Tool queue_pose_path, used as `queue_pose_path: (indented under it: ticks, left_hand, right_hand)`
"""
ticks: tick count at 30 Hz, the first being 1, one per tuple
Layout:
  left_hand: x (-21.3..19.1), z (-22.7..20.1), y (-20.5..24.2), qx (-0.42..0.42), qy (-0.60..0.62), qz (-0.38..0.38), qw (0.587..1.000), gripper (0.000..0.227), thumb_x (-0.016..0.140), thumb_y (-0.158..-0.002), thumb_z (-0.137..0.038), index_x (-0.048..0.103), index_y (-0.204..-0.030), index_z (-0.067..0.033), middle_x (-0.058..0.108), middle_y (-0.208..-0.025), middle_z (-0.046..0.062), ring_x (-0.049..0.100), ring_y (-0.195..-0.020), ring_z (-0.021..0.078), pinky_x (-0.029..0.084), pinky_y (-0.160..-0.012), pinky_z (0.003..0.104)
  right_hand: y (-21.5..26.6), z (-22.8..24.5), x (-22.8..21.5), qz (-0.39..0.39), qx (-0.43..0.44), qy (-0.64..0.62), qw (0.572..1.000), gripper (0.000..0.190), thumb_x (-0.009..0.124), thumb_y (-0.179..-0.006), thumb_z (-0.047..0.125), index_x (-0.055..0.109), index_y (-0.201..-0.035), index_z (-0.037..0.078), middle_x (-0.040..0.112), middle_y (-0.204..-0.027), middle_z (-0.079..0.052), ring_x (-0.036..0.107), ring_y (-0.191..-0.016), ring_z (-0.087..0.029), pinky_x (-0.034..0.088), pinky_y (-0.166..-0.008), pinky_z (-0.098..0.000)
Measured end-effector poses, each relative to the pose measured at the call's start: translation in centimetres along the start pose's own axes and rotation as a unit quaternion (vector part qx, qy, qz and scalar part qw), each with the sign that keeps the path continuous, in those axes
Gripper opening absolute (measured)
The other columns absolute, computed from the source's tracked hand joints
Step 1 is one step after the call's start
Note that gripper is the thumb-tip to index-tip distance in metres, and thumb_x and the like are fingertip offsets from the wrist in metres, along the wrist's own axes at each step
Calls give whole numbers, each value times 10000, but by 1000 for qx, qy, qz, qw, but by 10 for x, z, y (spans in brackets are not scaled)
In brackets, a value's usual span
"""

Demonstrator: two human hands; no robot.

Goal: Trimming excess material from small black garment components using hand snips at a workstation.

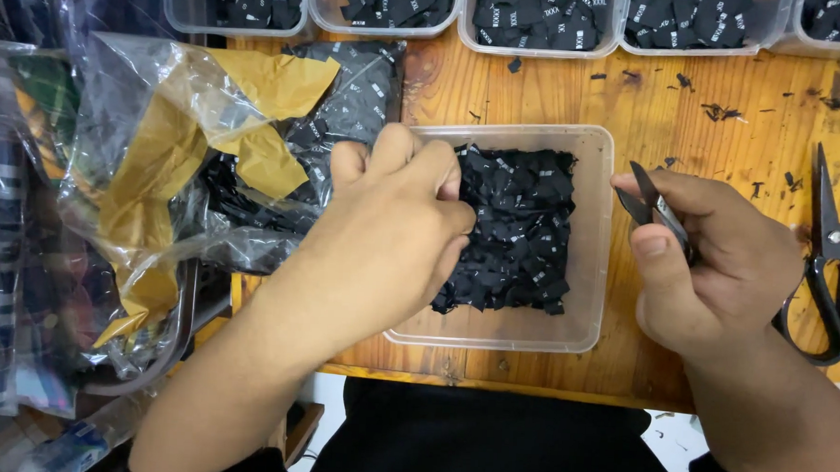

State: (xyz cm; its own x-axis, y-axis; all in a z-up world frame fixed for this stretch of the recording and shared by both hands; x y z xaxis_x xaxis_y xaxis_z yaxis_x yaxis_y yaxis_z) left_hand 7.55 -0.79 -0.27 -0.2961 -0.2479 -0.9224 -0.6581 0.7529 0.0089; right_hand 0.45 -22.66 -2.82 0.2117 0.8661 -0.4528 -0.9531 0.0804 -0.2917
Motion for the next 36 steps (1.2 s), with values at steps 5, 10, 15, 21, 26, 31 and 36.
queue_pose_path:
  ticks: [5,10,15,21,26,31,36]
  left_hand:
    - [-15,-2,-1,-3,7,-45,999,215,662,-939,-95,799,-1104,-110,531,-995,59,428,-979,320,280,-717,478]
    - [-13,-3,1,-14,-37,-46,998,367,614,-889,-6,697,-1221,-139,562,-1046,59,439,-988,319,288,-713,462]
    - [10,-8,5,-6,-89,60,994,147,713,-815,-81,722,-676,-128,576,-859,41,415,-962,305,288,-712,490]
    - [12,-13,2,22,-145,-23,989,247,677,-684,22,552,-571,-158,461,-802,39,396,-900,302,266,-676,452]
    - [15,-13,2,27,-132,-23,991,252,689,-730,47,597,-600,-149,463,-799,36,394,-896,290,266,-680,449]
    - [-5,-11,5,45,-32,-77,995,160,705,-912,-42,722,-771,-115,502,-810,30,414,-860,276,273,-693,424]
    - [-40,-28,16,154,42,-293,943,124,786,-980,-36,734,-871,-61,644,-772,52,505,-704,195,300,-664,342]
  right_hand:
    - [-1,-1,1,9,-10,3,1000,394,556,-1059,165,661,-1238,-170,641,-897,-159,487,-643,-170,371,-618,-294]
    - [3,-1,-1,-1,-21,27,999,442,561,-1055,190,670,-1228,-201,677,-951,-230,538,-664,-214,398,-617,-314]
    - [1,2,0,-5,-45,3,999,421,561,-1047,145,655,-1210,-232,610,-827,-196,459,-595,-186,338,-588,-299]
    - [2,2,-1,1,-38,25,999,437,563,-1050,178,671,-1221,-210,678,-951,-232,505,-629,-194,384,-603,-295]
    - [1,3,0,5,-41,17,999,404,562,-1050,140,663,-1217,-214,671,-934,-226,498,-624,-191,377,-599,-292]
    - [-2,7,3,33,-12,-1,999,399,562,-1033,169,654,-1244,-156,639,-868,-150,461,-586,-145,359,-563,-283]
    - [-3,19,10,45,-100,-9,994,400,606,-971,257,661,-1178,-81,578,-654,-11,453,-479,-76,389,-398,-223]
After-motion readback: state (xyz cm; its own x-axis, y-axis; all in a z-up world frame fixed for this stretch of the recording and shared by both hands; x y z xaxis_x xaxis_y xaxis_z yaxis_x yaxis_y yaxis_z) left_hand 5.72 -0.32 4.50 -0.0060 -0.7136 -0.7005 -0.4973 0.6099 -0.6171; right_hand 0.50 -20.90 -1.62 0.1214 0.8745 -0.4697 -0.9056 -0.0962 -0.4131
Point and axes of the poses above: each hand's wrist, its own y-axis away from the middle knuckle, its own x-axis out of the palm, z = x × y, the point moved 6 cm from there along -y, towards the middle knuckle
